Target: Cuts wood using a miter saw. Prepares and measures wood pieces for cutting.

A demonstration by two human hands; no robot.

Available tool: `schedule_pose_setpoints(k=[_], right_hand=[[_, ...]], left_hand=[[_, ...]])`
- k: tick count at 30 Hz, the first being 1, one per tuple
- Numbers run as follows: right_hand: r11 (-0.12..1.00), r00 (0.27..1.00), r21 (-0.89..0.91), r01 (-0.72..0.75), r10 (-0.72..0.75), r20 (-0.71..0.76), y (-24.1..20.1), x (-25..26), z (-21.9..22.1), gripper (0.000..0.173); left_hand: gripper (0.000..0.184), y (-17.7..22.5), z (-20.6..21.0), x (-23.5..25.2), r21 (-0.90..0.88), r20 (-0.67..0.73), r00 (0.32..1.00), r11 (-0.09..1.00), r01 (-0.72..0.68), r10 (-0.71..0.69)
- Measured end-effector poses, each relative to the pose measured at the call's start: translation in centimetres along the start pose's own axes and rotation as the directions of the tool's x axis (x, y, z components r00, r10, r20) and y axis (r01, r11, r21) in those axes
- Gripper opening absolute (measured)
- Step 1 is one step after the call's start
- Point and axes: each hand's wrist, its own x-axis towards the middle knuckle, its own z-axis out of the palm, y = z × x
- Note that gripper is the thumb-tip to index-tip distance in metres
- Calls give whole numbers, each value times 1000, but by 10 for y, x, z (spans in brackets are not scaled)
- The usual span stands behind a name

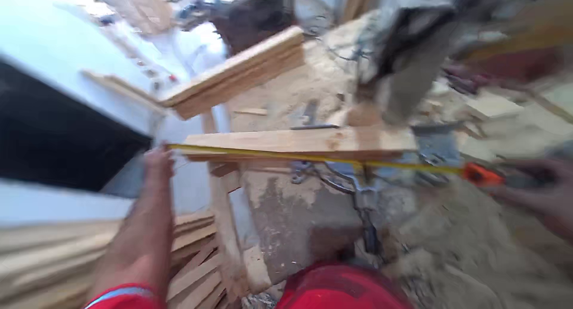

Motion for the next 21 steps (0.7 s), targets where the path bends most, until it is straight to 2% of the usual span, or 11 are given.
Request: schedule_pose_setpoints(k=[2, 3, 4, 6, 8, 10, 14, 21], right_hand=[[999, 998, 25, -19, 20, -53, -9, 22, 2, 55], [998, 997, 53, -42, 46, -59, -15, 36, 3, 57], [994, 997, 93, -57, 62, -51, -18, 50, 5, 58], [978, 997, 204, -47, 57, -44, -16, 74, 10, 57], [956, 998, 289, -44, 56, -33, -10, 91, 15, 53], [946, 997, 319, -56, 67, -23, -8, 102, 20, 52], [940, 998, 336, -56, 55, 12, -9, 117, 32, 54], [922, 999, 385, -36, 23, 39, -7, 126, 44, 56]], left_hand=[[60, 22, 19, -14, 232, 35, 998, 972, 47, -57], [59, 32, 26, -24, 287, 60, 993, 955, 80, -101], [57, 31, 30, -26, 253, 50, 995, 965, 72, -87], [50, 36, 40, -48, -32, 58, 995, 996, 88, -86], [46, 48, 43, -70, -148, 94, 990, 982, 115, -102], [40, 64, 44, -94, -104, 91, 991, 989, 103, -94], [39, 49, 44, -80, -55, 101, 994, 998, 34, -28], [39, 69, 50, -110, -35, 61, 996, 998, 59, -57]])
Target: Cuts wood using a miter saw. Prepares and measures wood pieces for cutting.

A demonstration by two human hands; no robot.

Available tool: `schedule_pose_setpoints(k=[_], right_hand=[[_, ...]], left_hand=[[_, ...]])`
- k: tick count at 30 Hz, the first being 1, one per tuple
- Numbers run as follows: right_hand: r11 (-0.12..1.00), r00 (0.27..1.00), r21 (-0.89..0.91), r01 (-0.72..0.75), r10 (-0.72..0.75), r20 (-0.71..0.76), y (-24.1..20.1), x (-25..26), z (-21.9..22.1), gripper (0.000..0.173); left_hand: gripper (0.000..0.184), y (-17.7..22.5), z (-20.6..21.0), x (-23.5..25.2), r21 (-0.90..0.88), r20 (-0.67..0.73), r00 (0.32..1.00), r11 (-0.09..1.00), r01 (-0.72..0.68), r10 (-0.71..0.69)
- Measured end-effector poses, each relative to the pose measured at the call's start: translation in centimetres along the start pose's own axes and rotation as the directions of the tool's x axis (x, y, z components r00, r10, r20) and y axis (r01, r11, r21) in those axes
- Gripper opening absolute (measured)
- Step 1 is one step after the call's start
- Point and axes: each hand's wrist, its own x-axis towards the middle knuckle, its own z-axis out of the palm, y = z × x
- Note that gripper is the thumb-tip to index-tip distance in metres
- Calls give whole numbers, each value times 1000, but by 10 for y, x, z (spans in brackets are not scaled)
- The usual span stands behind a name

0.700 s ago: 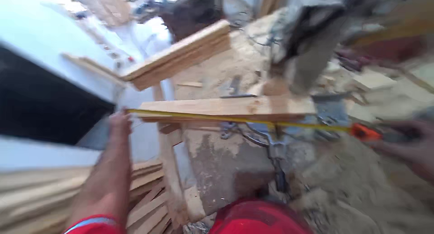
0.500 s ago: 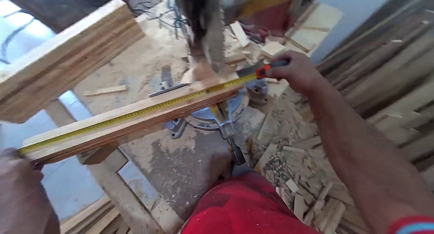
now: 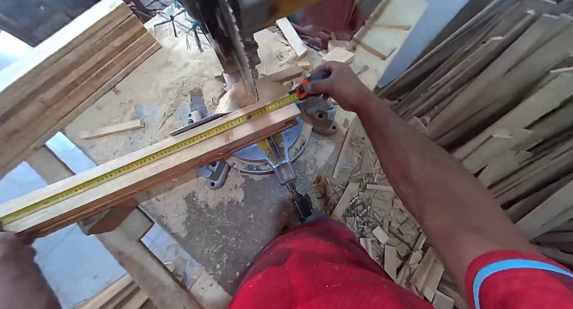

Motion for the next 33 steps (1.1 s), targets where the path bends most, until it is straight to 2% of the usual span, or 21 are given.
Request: schedule_pose_setpoints(k=[4, 7, 10, 14, 16, 17, 18, 19, 21, 24, 26, 27, 28, 31, 33], right_hand=[[1000, 1000, -13, 5, -5, 9, 4, 1, 0, 51], [999, 1000, -32, -3, 4, 4, 9, 2, 2, 54], [1000, 1000, -21, -2, 2, 23, 7, 0, 6, 54], [1000, 999, -21, 18, -17, 47, 9, 3, 9, 57], [999, 998, -21, 27, -26, 52, 12, 5, 9, 58], [999, 998, -23, 31, -29, 52, 13, 6, 8, 59], [999, 998, -25, 32, -31, 54, 13, 6, 8, 59], [999, 998, -27, 34, -32, 56, 14, 7, 7, 60], [999, 997, -29, 42, -40, 65, 17, 7, 7, 61], [998, 996, -31, 55, -53, 68, 20, 9, 7, 61], [997, 996, -49, 62, -58, 68, 19, 7, 7, 63], [997, 996, -52, 59, -55, 69, 19, 6, 6, 66], [997, 997, -49, 52, -49, 64, 18, 4, 7, 68], [997, 999, -59, 42, -40, 29, 18, 3, 8, 77], [997, 1000, -79, 28, -28, 8, 18, 2, 9, 83]], left_hand=[[40, -10, 3, 14, 6, 31, 999, 1000, 12, -12], [39, -25, 3, 37, -25, 31, 1000, 1000, -2, 3], [44, -41, 5, 66, 18, 8, 1000, 1000, -6, 6], [50, -39, 9, 74, 310, -70, 992, 947, -80, 107], [56, -21, 18, 44, 440, -105, 966, 883, -167, 235], [58, -11, 26, 25, 423, -106, 944, 873, -243, 314], [58, -2, 35, 5, 384, -44, 909, 847, -367, 414], [53, 5, 46, -16, 317, 77, 840, 786, -531, 537], [44, 10, 78, -49, 158, 300, 609, 591, -791, 735], [33, 35, 136, -117, -75, 469, 297, 373, -925, 832], [28, 49, 175, -149, -169, 510, 167, 288, -943, 844], [27, 57, 192, -162, -178, 535, 143, 277, -944, 833], [28, 65, 207, -175, -165, 576, 148, 291, -942, 804], [32, 83, 246, -202, -83, 674, 221, 370, -925, 705], [32, 86, 265, -210, -52, 692, 268, 417, -907, 670]])
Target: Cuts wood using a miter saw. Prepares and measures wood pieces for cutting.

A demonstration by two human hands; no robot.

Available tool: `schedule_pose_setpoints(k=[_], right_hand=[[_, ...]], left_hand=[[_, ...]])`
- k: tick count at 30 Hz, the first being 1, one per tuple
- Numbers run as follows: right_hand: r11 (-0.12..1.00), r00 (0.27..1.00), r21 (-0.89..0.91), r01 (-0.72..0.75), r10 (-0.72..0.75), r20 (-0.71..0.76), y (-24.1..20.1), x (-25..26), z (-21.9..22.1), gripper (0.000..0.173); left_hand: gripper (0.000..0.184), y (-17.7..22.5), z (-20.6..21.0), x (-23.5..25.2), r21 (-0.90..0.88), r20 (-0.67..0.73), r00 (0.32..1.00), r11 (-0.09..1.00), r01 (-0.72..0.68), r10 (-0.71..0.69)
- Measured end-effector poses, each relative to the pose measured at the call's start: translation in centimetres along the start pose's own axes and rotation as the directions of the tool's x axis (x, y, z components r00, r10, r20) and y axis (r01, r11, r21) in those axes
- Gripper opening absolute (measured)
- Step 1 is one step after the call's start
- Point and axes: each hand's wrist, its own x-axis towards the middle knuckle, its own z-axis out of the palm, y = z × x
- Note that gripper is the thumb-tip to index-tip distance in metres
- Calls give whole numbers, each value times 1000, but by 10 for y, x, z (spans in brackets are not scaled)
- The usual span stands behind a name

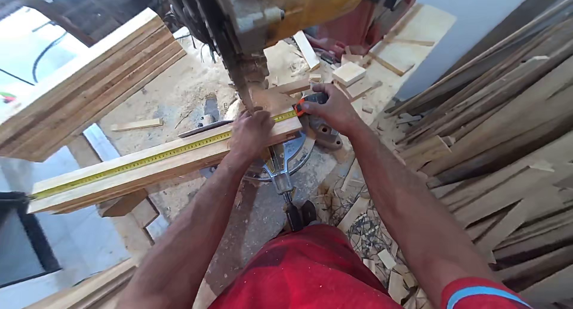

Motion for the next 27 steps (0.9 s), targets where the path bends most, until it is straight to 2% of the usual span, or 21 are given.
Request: schedule_pose_setpoints(k=[3, 10, 13, 14, 15, 17, 18, 19, 20, 21, 22, 23, 24, 26, 27], right_hand=[[1000, 1000, -12, 4, -4, -24, 2, 1, 1, 91], [994, 993, 53, 98, -93, -76, 13, 4, 9, 100], [982, 975, 82, 168, -153, -160, 14, -4, 11, 107], [973, 957, 86, 215, -192, -218, 11, -11, 10, 104], [957, 925, 79, 281, -247, -289, 6, -20, 8, 92], [891, 798, 29, 453, -391, -458, -6, -43, 4, 45], [833, 727, 46, 551, -453, -516, -11, -50, 5, 31], [776, 713, 130, 617, -480, -511, -14, -56, 8, 46], [741, 745, 232, 630, -493, -450, -15, -60, 13, 63], [742, 789, 291, 603, -501, -357, -15, -62, 21, 75], [767, 817, 288, 573, -510, -269, -11, -61, 30, 78], [792, 823, 229, 565, -526, -214, -6, -58, 41, 70], [808, 816, 141, 572, -544, -195, -2, -54, 51, 54], [817, 790, 37, 576, -544, -284, 4, -45, 73, 27], [835, 785, 1, 551, -518, -338, 7, -43, 81, 24]], left_hand=[[29, 4, 7, 8, -13, -20, 996, 996, 83, -84], [23, 7, 1, 11, -106, 45, 976, 970, 219, -215], [24, 6, 2, 12, -117, 67, 963, 957, 266, -260], [24, 5, 2, 13, -115, 75, 962, 956, 271, -264], [24, 4, 2, 13, -115, 82, 961, 955, 273, -265], [23, 0, 4, 14, -115, 78, 965, 959, 260, -252], [23, -2, 5, 15, -117, 74, 967, 961, 251, -244], [23, -4, 7, 16, -113, 72, 970, 964, 239, -232], [23, -7, 9, 16, -113, 59, 975, 969, 218, -213], [23, -9, 11, 16, -115, 48, 979, 973, 200, -196], [23, -12, 13, 16, -118, 43, 982, 975, 190, -186], [22, -13, 15, 16, -126, 34, 984, 976, 177, -174], [21, -14, 17, 16, -141, 17, 987, 977, 162, -161], [21, -15, 18, 16, -145, -6, 992, 982, 124, -126], [22, -15, 18, 15, -131, -6, 993, 985, 113, -114]])
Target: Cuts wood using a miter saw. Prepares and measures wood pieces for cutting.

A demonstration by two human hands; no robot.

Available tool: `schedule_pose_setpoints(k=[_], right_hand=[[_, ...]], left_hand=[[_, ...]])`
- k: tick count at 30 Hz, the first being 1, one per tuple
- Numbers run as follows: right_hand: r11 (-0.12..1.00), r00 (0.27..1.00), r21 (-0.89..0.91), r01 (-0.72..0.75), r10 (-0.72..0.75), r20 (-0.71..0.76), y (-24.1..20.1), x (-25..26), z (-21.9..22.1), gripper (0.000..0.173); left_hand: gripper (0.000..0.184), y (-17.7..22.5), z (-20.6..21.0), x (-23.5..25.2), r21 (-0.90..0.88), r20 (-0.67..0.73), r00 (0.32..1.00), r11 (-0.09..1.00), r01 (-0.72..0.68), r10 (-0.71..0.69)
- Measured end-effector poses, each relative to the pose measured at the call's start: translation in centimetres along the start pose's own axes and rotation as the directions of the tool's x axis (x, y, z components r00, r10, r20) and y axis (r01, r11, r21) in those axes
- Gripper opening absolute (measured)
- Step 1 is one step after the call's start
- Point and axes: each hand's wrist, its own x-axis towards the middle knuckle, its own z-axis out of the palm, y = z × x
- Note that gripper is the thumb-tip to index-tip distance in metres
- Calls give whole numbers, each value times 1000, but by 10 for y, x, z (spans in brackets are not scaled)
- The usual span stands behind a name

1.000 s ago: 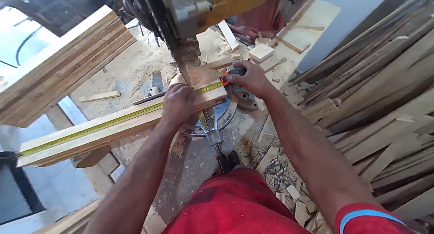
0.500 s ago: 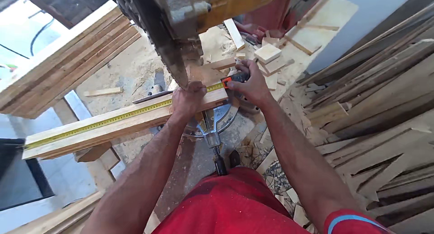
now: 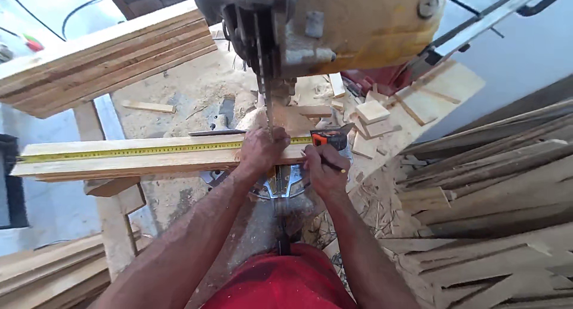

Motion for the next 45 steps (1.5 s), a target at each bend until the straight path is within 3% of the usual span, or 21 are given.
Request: schedule_pose_setpoints(k=[4, 10, 45], right_hand=[[994, 1000, -109, -15, 14, -7, 8, -6, 8, 26], [988, 999, -152, -32, 28, -31, 10, -4, 15, 8], [985, 1000, -173, -26, 25, -8, 10, 3, 16, 11]], left_hand=[[22, 0, 0, -1, 4, -22, 999, 1000, -24, 24], [23, -4, 5, -2, -4, -59, 997, 999, -48, 47], [22, -1, 5, -4, 38, -65, 997, 998, -47, 49]])
